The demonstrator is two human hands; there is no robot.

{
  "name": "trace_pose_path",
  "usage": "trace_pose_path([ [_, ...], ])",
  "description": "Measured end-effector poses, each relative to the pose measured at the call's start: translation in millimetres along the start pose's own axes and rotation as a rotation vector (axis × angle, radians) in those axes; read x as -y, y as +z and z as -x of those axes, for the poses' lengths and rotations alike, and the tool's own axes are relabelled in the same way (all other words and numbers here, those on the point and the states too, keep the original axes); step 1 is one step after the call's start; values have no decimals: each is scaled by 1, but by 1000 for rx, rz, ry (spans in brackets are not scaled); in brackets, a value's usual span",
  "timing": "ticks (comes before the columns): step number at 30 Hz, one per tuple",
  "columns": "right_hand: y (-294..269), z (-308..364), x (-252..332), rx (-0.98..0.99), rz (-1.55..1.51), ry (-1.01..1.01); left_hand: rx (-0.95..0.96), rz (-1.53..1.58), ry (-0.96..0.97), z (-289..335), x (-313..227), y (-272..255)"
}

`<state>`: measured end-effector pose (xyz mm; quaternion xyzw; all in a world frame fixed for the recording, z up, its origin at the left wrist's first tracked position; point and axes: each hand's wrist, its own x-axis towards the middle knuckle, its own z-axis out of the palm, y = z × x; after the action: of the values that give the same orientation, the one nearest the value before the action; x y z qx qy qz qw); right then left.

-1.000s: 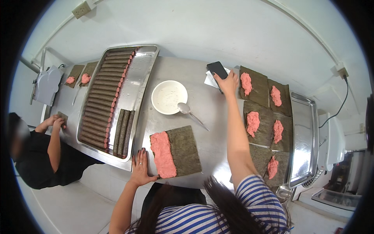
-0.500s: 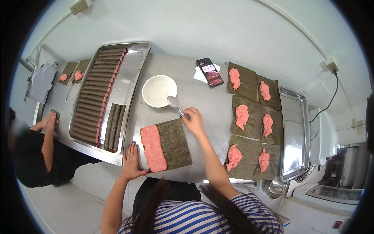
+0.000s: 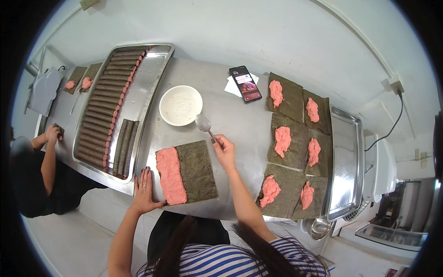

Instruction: The person spreads a pink filling onto sheets of nori using a spoon, then rolls the nori into cylindrical sushi rolls. The person places the completed rolls onto a metal tray and repeats the process with additional nori sheets.

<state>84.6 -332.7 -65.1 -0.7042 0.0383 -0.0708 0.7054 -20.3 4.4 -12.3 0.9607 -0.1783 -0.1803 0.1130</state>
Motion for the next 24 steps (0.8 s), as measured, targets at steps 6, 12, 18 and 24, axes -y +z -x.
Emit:
trace_pose_path([
  [6,2,2,10,1,152,-69,16,-2,-9,0,1,2],
  [12,4,2,9,-19,167,-111,-19,-15,19,2,3,5],
  [18,5,-5,-11,-57,165,-131,-32,-10,28,-3,4,4],
  [24,-14,10,30,136,206,-144,-63,40,36,0,12,11],
])
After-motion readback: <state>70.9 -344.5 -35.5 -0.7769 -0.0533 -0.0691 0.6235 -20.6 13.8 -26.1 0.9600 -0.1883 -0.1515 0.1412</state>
